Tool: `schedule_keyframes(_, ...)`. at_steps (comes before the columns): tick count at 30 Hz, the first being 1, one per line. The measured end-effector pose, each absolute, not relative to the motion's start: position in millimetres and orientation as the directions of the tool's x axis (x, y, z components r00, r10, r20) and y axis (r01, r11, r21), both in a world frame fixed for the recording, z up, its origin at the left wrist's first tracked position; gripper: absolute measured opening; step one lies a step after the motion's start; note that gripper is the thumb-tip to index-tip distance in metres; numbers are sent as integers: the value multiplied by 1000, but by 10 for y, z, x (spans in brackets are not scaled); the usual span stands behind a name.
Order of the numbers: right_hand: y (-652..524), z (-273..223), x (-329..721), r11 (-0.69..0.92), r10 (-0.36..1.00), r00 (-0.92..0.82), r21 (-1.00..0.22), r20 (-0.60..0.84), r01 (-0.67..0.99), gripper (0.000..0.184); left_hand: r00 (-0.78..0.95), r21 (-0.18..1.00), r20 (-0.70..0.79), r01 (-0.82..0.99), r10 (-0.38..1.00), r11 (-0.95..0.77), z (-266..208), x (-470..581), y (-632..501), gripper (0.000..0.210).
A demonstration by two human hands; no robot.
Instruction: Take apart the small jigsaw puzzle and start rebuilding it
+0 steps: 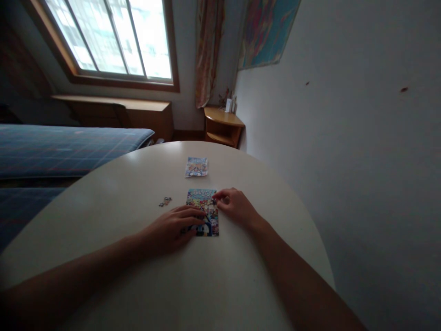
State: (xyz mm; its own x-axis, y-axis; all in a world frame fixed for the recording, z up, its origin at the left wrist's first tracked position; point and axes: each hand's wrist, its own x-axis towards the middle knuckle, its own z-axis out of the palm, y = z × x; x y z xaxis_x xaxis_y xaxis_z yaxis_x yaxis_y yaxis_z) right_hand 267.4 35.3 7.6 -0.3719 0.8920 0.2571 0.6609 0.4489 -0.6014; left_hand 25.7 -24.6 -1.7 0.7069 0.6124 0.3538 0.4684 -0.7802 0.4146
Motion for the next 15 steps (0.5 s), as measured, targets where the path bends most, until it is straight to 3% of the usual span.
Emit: schedule_keyframes(15,369,61,2690,449,890,-378,-632,255,632,20,705,412,346,479,619,-775,-19,256,-240,32)
